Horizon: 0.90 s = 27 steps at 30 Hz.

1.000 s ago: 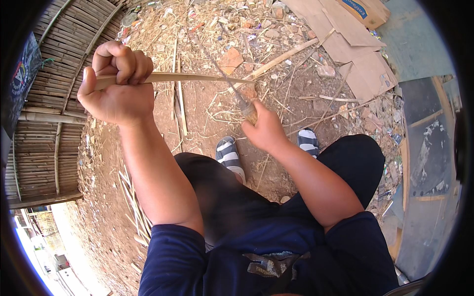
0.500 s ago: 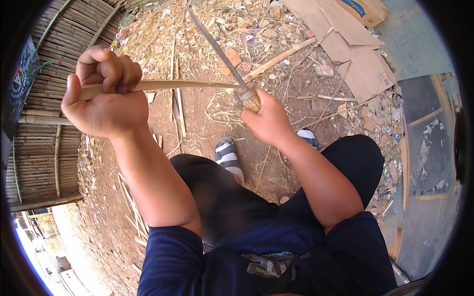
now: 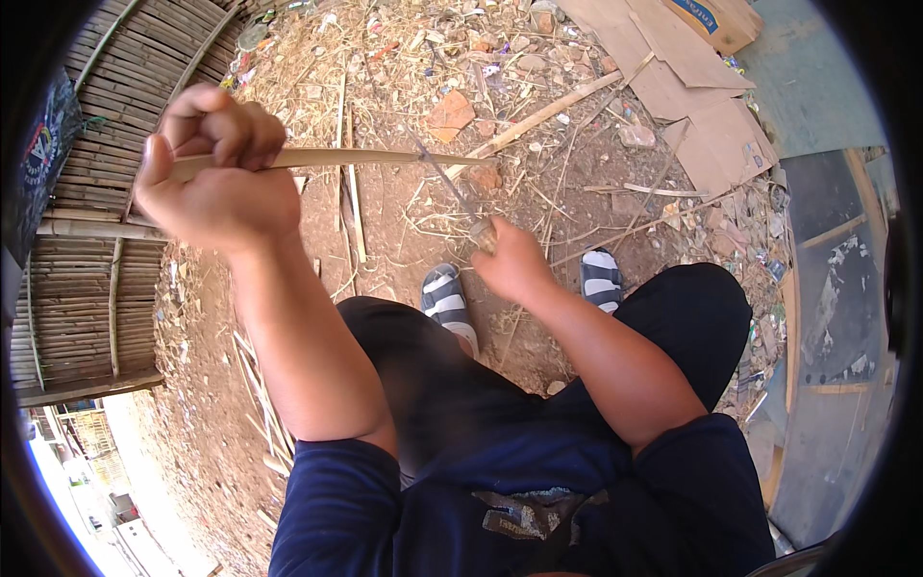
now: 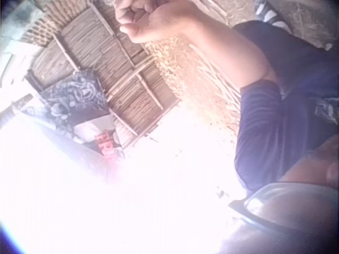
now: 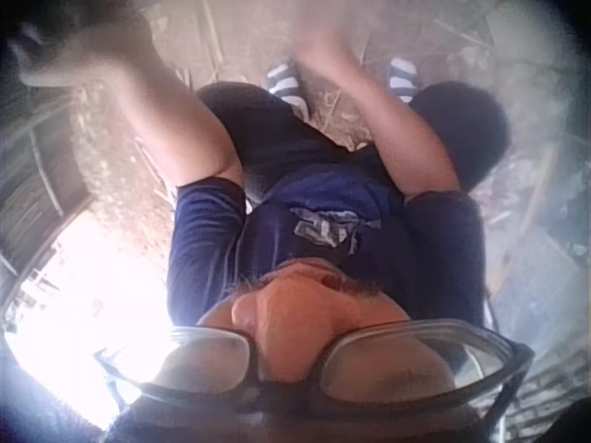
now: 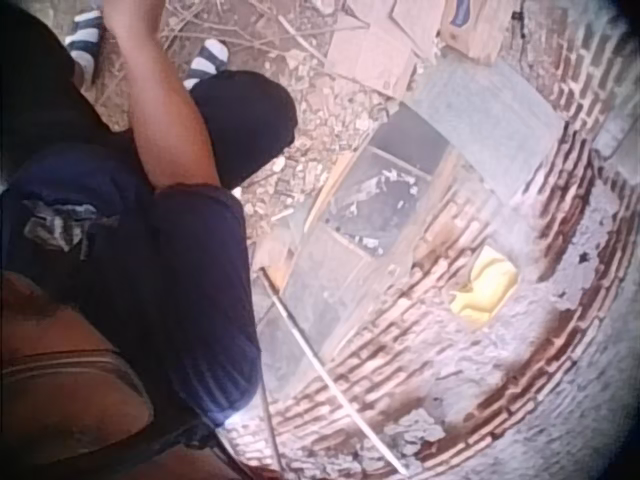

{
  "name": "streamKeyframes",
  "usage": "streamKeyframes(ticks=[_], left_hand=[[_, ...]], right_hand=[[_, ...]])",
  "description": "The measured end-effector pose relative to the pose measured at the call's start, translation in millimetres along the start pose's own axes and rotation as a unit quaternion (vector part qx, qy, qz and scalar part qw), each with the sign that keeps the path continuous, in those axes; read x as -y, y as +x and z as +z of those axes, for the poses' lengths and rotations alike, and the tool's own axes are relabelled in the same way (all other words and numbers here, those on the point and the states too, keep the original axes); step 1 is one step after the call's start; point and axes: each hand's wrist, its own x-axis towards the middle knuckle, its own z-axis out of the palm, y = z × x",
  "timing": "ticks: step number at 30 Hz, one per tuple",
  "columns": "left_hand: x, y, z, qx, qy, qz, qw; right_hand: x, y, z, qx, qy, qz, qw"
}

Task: The person uses a large blade to shave and thin strips of bamboo, holding the strip in one hand and drawing the blade across it repeatedly.

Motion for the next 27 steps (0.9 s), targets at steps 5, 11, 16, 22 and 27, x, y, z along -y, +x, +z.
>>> streamKeyframes(ticks=[5,11,16,22,27], left_hand=[[4.2,2.6,-8.4,-0.026,0.002,-0.010,1.000],[-3.1,-3.4,5.9,0.003,-0.007,0.000,1.000],[-5.9,-0.3,10.5,-0.025,0.029,0.005,0.999],[-8.5,2.6,-0.5,-0.011,-0.003,-0.003,1.000],[-7.7,-0.4,-0.6,0.032,-0.023,-0.009,0.999]], right_hand=[[26.9,4.2,-28.1,0.017,0.031,-0.007,0.999],[50.9,-9.4,-43.8,0.006,0.061,-0.043,0.997],[5.1,-4.2,-2.8,0.021,0.018,0.012,1.000],[20.9,-1.7,-22.6,0.051,0.013,0.029,0.998],[64.3,-9.3,-57.1,0.066,0.106,0.006,0.992]])
